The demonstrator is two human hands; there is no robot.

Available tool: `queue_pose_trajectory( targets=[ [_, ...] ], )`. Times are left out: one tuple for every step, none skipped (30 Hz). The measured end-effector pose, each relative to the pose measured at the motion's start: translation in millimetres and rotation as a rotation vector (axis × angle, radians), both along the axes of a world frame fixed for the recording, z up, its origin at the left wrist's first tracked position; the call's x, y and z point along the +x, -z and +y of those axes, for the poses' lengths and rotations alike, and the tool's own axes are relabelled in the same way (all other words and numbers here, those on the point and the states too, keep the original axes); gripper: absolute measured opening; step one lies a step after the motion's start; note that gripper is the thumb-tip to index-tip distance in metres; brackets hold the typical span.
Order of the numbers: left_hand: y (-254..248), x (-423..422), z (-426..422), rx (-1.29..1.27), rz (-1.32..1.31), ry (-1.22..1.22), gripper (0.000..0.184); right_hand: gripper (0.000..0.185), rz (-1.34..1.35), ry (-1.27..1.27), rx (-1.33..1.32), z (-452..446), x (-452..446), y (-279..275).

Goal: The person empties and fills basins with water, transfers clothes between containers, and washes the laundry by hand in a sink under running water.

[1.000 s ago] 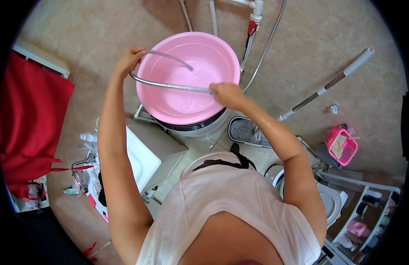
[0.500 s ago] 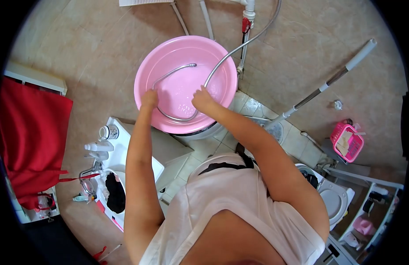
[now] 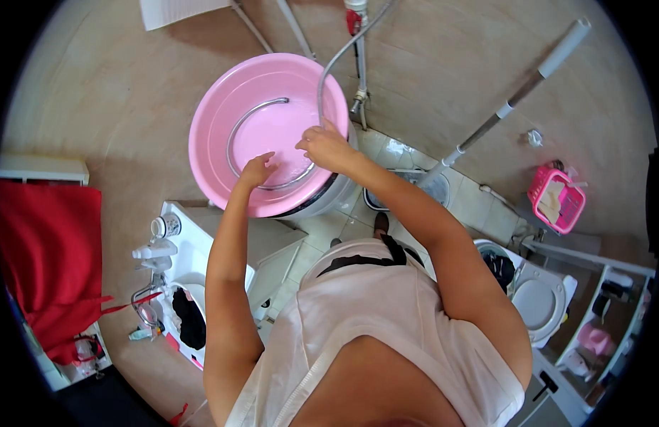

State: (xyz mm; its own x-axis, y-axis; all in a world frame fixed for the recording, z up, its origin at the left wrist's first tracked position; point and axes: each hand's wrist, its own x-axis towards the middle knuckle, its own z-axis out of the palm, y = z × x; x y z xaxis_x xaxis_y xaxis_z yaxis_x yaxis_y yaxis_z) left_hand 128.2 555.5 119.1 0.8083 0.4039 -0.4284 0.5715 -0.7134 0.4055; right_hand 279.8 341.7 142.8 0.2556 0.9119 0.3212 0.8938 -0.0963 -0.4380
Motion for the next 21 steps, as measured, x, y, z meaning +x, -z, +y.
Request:
queue_pose_trajectory(
  targets=[
    [-1.0, 1.8, -7.2, -0.036, -0.054, -0.002, 0.056, 0.025, 0.008, 0.024, 0.133, -14.0, 2.5, -4.8],
    [-0.5, 4.2, -15.1, -0.081, -0.107, 0.008, 0.056, 0.025, -0.020, 0.060, 0.206, -30.3, 4.7, -9.7],
    [1.7, 10.2, -26.1, -0.135, -0.157, 0.034, 0.056, 0.025, -0.029, 0.108, 0.266, -47.1, 8.1, -8.3],
    [-5.4, 14.3, -38.1, -0.174, -0.187, 0.024, 0.055, 0.024, -0.041, 0.171, 0.318, -63.8, 9.0, -6.2],
    [-8.0, 17.5, -46.1, -0.220, -0.210, 0.027, 0.053, 0.024, -0.059, 0.248, 0.366, -84.3, 9.6, -1.6],
    [0.8, 17.7, -43.4, -0.249, -0.261, 0.046, 0.051, 0.024, -0.034, 0.345, 0.375, -110.3, 4.8, 3.7],
    [11.7, 21.1, -39.2, -0.282, -0.312, 0.063, 0.049, 0.024, -0.016, 0.443, 0.388, -135.2, 0.4, 9.7],
    [1.8, 25.0, -48.4, -0.268, -0.304, 0.062, 0.046, 0.025, 0.063, 0.536, 0.361, -162.4, -6.4, 20.5],
    [-9.6, 26.5, -60.7, -0.290, -0.317, 0.047, 0.045, 0.027, 0.061, 0.641, 0.278, -192.6, -16.3, 39.0],
    [-18.9, 30.7, -71.2, -0.325, -0.328, 0.041, 0.044, 0.029, 0.122, 0.766, 0.142, -226.1, -27.0, 58.9],
    [-23.8, 33.8, -78.4, -0.383, -0.335, -0.018, 0.044, 0.031, 0.195, 0.879, 0.014, -256.4, -42.5, 78.4],
    [-38.6, 34.0, -91.9, -0.428, -0.360, -0.037, 0.046, 0.032, 0.306, 0.992, -0.113, -288.3, -62.7, 98.9],
    [-35.1, 36.2, -92.1, -0.397, -0.388, -0.021, 0.047, 0.034, 0.420, 1.090, -0.234, -321.3, -87.1, 117.8],
    [-33.1, 39.7, -91.8, -0.398, -0.419, 0.011, 0.047, 0.034, 0.451, 1.202, -0.265, -353.7, -118.8, 130.8],
    [-31.4, 42.8, -95.1, -0.399, -0.453, 0.033, 0.047, 0.034, 0.482, 1.305, -0.296, -383.5, -154.5, 144.4],
    [-34.2, 46.3, -104.9, -0.379, -0.468, 0.038, 0.048, 0.032, 0.512, 1.413, -0.310, -408.7, -188.6, 167.4],
    [-39.2, 47.9, -101.6, -0.370, -0.481, 0.033, 0.048, 0.029, 0.535, 1.519, -0.339, -420.0, -224.0, 184.7],
    [-44.4, 45.8, -108.9, -0.344, -0.497, 0.024, 0.048, 0.031, 0.620, 1.591, -0.382, -438.0, -255.5, 195.1],
    [-47.1, 43.7, -115.0, -0.295, -0.515, 0.050, 0.048, 0.032, 0.708, 1.658, -0.423, -452.2, -284.5, 201.5],
    [-52.2, 43.2, -122.3, -0.245, -0.538, 0.079, 0.048, 0.034, 0.765, 1.701, -0.442, -463.5, -311.4, 203.5],
    [-56.9, 43.7, -130.7, -0.193, -0.566, 0.108, 0.048, 0.036, 0.821, 1.743, -0.455, -473.8, -333.7, 206.2]
  ],
)
